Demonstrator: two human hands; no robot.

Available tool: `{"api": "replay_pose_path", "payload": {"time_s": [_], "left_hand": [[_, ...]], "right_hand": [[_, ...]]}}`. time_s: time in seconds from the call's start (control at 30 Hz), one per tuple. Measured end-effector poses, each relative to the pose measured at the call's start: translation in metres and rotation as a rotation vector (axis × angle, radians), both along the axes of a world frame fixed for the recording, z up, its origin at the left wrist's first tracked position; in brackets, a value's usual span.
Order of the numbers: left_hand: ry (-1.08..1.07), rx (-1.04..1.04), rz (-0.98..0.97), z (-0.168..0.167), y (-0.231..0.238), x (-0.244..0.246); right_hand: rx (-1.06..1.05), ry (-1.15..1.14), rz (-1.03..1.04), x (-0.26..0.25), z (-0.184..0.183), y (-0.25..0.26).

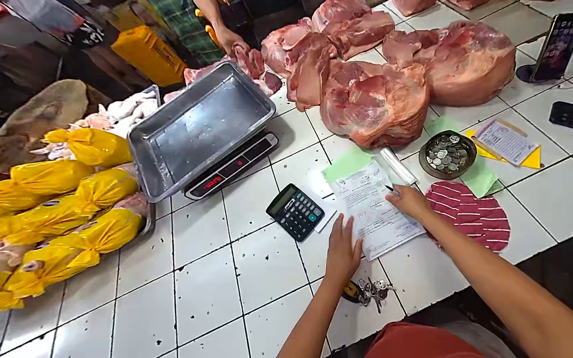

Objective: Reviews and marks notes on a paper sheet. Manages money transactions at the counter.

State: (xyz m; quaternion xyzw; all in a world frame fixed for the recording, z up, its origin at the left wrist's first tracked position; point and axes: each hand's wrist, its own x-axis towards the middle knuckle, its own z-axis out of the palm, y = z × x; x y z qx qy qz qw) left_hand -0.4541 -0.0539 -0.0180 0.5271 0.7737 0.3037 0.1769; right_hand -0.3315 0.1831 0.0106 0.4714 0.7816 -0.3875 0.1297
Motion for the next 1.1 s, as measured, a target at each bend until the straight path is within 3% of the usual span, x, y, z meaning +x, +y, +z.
{"api": "replay_pose_path", "payload": {"time_s": [0.17, 0.33, 0.4, 0.47, 0.53, 0.63, 0.73, 0.83, 1.0, 1.1], "left_hand": [[0.115, -0.118, -0.245, -0.027, 0.004, 0.005], [0.210, -0.136, -0.219, -0.037, 0.005, 0.008], [0.206, -0.138, -0.217, -0.037, 0.005, 0.008], [0.214, -0.135, -0.197, -0.037, 0.006, 0.009], [0.234, -0.132, -0.157, -0.038, 0.008, 0.012], [0.274, -0.124, -0.101, -0.040, 0.017, 0.021], [0.279, -0.114, -0.068, -0.040, 0.027, 0.025], [0.270, -0.090, -0.046, -0.041, 0.027, 0.023], [0.280, -0.059, 0.001, -0.043, 0.027, 0.024], [0.301, -0.052, 0.002, -0.043, 0.029, 0.024]], "right_hand": [[0.031, 0.083, -0.030, -0.006, -0.005, 0.013], [0.174, 0.136, -0.191, -0.013, -0.005, 0.040], [0.187, 0.310, -0.301, -0.013, -0.001, 0.041], [0.030, 0.564, -0.397, -0.018, 0.006, 0.032], [-0.320, 0.778, -0.404, -0.023, 0.006, 0.020], [-0.533, 0.847, -0.342, -0.041, -0.012, 0.001], [-0.605, 0.921, -0.344, -0.051, -0.040, 0.001], [-0.385, 0.906, -0.283, -0.053, -0.049, 0.006], [0.316, 0.854, 0.321, -0.031, -0.068, 0.016], [0.429, 0.697, 0.386, -0.014, -0.061, 0.019]]}}
